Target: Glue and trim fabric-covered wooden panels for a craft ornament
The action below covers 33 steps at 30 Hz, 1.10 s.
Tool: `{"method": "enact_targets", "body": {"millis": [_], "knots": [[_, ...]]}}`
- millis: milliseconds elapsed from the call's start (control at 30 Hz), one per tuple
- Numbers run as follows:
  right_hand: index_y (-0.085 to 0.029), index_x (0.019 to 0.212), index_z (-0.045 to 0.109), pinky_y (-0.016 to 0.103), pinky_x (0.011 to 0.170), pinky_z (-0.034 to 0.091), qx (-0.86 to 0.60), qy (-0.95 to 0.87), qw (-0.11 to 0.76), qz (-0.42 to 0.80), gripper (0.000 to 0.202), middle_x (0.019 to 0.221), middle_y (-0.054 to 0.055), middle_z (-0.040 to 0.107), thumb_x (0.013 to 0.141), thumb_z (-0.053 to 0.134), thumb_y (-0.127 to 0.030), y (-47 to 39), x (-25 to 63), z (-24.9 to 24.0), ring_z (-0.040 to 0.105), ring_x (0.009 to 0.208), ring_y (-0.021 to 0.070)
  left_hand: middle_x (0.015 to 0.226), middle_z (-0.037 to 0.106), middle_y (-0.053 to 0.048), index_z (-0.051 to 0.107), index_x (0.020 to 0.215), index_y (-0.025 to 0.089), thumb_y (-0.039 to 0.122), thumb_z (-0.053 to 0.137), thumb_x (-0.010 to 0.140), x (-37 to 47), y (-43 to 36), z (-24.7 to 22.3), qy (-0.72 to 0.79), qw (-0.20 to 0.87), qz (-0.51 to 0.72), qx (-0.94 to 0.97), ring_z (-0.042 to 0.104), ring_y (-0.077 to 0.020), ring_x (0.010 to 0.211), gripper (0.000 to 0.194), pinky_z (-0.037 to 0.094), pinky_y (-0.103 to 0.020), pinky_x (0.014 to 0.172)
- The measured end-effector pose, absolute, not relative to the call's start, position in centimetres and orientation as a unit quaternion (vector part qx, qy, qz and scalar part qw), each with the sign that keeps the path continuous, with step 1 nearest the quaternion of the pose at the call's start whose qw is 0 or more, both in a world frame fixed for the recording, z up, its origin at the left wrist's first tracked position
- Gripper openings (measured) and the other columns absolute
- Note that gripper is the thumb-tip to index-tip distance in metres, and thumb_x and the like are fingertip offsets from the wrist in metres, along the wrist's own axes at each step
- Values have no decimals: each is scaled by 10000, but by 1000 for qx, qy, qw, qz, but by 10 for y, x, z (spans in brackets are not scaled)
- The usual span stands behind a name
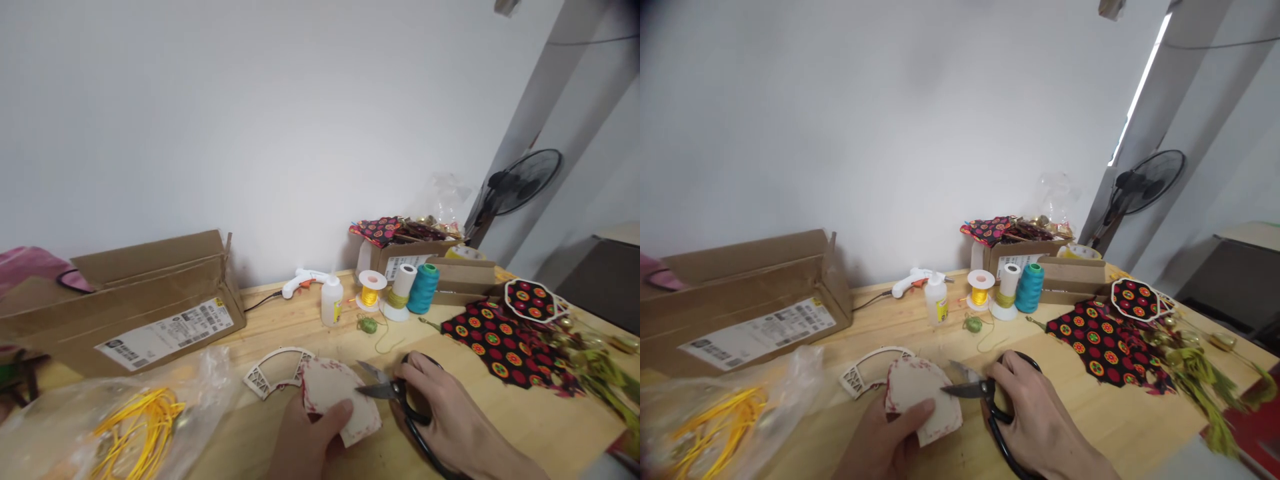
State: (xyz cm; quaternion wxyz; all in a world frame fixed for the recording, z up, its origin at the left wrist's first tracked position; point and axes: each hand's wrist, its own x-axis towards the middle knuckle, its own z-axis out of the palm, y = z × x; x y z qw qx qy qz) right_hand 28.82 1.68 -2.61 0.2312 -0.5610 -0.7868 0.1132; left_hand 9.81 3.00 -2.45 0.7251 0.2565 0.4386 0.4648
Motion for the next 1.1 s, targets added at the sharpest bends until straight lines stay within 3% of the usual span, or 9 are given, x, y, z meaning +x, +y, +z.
{"method": "enact_targets", "body": {"millis": [400,800,1100], "knots": [[-217,786,506,260,592,366,-576,-784,201,112,141,776,17,473,688,466,-126,21,289,-27,464,709,160,714,704,-108,644,805,111,254,728,556,89,34,-41,497,656,440,360,642,-263,681,299,490,-384,690],[-224,806,523,258,600,377,-599,-764,215,107,123,787,15,494,714,465,-166,24,289,-28,490,718,158,682,700,-114,649,765,112,240,741,527,89,28,-46,480,694,416,340,646,-274,660,285,500,-376,638],[-225,826,529,257,588,374,-579,-785,193,102,144,792,22,505,714,464,-163,20,289,-27,494,720,165,718,702,-117,635,824,115,229,743,537,89,34,-39,489,671,469,300,648,-265,680,327,502,-374,657]]}}
